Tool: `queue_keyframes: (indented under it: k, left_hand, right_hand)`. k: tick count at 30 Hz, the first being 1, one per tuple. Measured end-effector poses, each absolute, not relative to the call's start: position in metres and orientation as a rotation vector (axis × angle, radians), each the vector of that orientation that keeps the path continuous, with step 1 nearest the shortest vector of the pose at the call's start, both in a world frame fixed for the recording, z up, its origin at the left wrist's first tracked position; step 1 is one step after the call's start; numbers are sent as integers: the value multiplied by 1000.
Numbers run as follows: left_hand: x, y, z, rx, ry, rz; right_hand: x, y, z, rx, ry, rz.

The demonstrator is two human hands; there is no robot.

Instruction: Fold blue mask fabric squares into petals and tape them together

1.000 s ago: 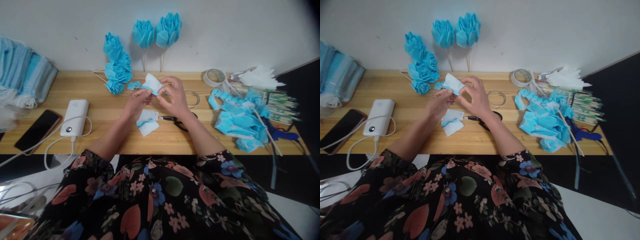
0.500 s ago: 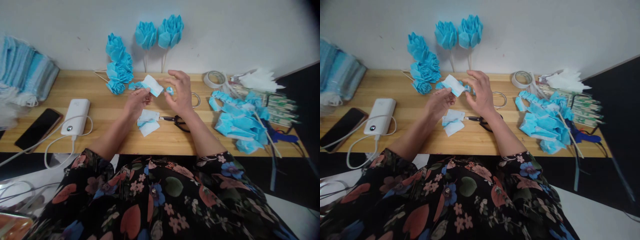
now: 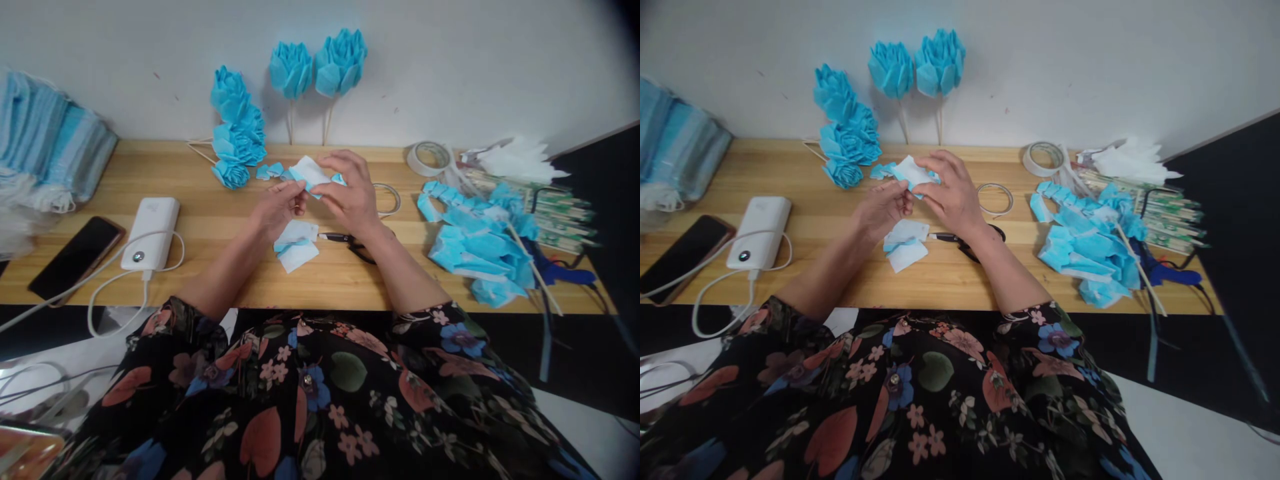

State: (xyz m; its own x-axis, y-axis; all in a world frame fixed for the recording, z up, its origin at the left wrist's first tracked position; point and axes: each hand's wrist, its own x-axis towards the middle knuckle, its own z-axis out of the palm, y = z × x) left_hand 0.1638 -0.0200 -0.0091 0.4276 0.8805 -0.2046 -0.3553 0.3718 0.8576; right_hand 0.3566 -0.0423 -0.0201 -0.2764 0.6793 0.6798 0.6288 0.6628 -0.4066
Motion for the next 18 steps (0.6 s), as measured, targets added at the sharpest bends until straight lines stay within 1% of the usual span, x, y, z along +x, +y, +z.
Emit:
queue_keyframes:
  k: [6, 13, 18]
  left_hand:
    - [165, -19, -9, 881, 801, 945]
    - [167, -21, -10, 1082, 848, 1073]
    - [167, -24, -6, 1112, 888, 1035]
  right_hand:
    - [355, -41, -24, -1068, -1942, 131]
    - [350, -47, -24, -1088, -1811, 176]
    - [347, -49, -23, -1107, -1651, 342]
